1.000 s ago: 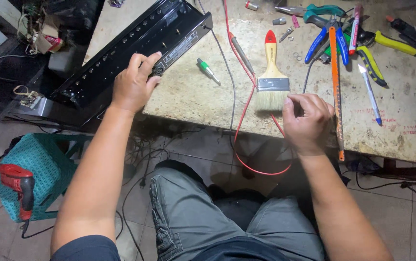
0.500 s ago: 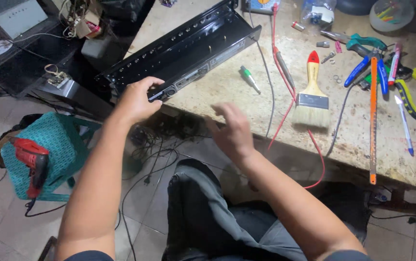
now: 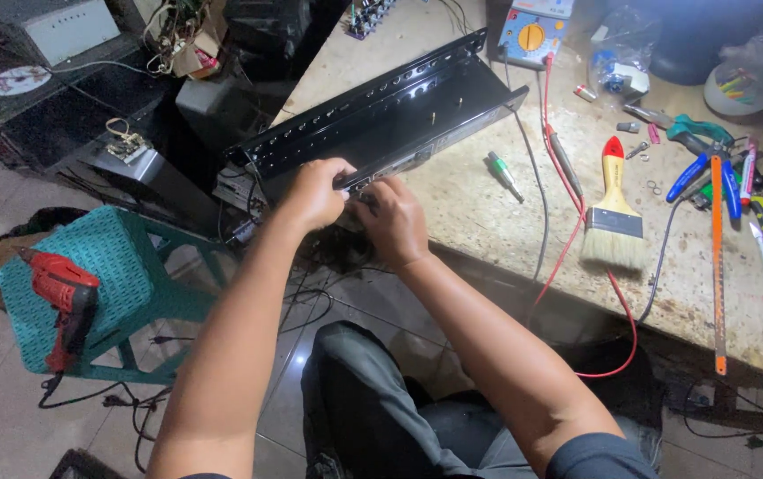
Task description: Repairing and cleaning electronic components on a workbench using a brush and multimeter probes
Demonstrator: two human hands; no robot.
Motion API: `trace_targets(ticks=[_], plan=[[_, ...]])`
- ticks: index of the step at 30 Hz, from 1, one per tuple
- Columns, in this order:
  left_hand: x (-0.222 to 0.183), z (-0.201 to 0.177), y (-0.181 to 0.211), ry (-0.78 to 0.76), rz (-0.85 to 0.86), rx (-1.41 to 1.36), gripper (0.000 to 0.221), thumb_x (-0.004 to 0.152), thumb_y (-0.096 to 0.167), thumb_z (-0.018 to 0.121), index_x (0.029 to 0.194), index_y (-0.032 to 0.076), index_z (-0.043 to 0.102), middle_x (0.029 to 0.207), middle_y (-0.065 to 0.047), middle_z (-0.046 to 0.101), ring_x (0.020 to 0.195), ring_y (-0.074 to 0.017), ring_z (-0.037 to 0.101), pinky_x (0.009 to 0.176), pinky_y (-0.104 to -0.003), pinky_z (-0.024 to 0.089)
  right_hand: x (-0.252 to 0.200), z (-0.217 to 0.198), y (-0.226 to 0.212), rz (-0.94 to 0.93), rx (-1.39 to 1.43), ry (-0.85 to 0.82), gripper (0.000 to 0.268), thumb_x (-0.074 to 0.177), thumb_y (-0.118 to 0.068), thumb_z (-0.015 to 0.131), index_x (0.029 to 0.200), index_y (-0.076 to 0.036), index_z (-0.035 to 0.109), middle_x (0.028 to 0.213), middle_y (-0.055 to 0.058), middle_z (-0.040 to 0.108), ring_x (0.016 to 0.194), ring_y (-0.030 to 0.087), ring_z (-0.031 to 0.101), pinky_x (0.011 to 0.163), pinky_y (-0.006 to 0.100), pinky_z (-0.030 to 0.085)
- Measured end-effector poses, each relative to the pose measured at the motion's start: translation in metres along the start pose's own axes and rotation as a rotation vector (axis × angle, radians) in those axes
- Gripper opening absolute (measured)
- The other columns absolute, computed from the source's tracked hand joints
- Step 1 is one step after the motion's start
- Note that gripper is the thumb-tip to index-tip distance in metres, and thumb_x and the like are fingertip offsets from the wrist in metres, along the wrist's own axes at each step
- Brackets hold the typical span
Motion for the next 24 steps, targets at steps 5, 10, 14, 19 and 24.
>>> trace_targets(ticks=[5,10,14,19,24], plan=[[-0.006,-0.017,0.012,0.060,-0.033,0.010,0.038,0.087,0.007,0.072,0.122,0.019,0.074,0.111,-0.008,0.077,0.111,-0.0310,0.071,0.093,-0.044,0.059,-0.004,-0.048,-0.008,0.070,0.233,0.013,0.029,0.073,-0.019,0.091,0.096,-0.017,0.074,0.096,0.001,0.073,0.087,0.023,0.077,0.078,0.033,0.063],[-0.004,-0.019,0.022,0.088,0.030,0.022,0.040,0.087,0.002,0.069,0.124,0.018,0.073,0.111,-0.008,0.076,0.110,-0.0317,0.072,0.091,-0.044,0.060,-0.009,-0.101,0.006,0.153,0.394,0.072,0.036,0.072,-0.007,0.091,0.105,-0.011,0.076,0.096,0.010,0.074,0.090,0.028,0.077,0.082,0.035,0.065],[-0.039,-0.039,0.077,0.315,0.203,0.102,0.043,0.084,0.005,0.075,0.125,0.017,0.072,0.116,-0.007,0.066,0.114,-0.0335,0.063,0.094,-0.048,0.055,-0.033,-0.133,0.040,0.473,0.670,0.101,0.032,0.080,-0.011,0.089,0.109,-0.003,0.075,0.095,0.013,0.072,0.087,0.023,0.076,0.080,0.037,0.066],[-0.077,0.015,0.153,0.200,0.420,-0.454,0.036,0.089,0.011,0.079,0.124,0.010,0.073,0.114,-0.015,0.070,0.106,-0.0337,0.070,0.082,-0.040,0.060,-0.069,-0.160,0.061,0.954,0.987,0.087,0.034,0.083,-0.013,0.081,0.113,0.002,0.072,0.096,0.019,0.071,0.076,0.023,0.073,0.072,0.039,0.067],[-0.091,0.052,0.207,-0.078,0.385,-0.695,0.035,0.082,0.001,0.078,0.117,0.004,0.076,0.109,-0.020,0.072,0.098,-0.0311,0.074,0.077,-0.037,0.064,-0.084,-0.186,0.071,0.881,1.004,-0.066,0.051,0.081,-0.004,0.081,0.125,0.005,0.057,0.096,0.020,0.067,0.070,0.018,0.070,0.061,0.029,0.064]])
Point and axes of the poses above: each hand's wrist, its own x-axis towards the middle knuckle, its own z-axis out of the palm, y = z × x, the point moved 8 cm from there along x, towards the middle knuckle
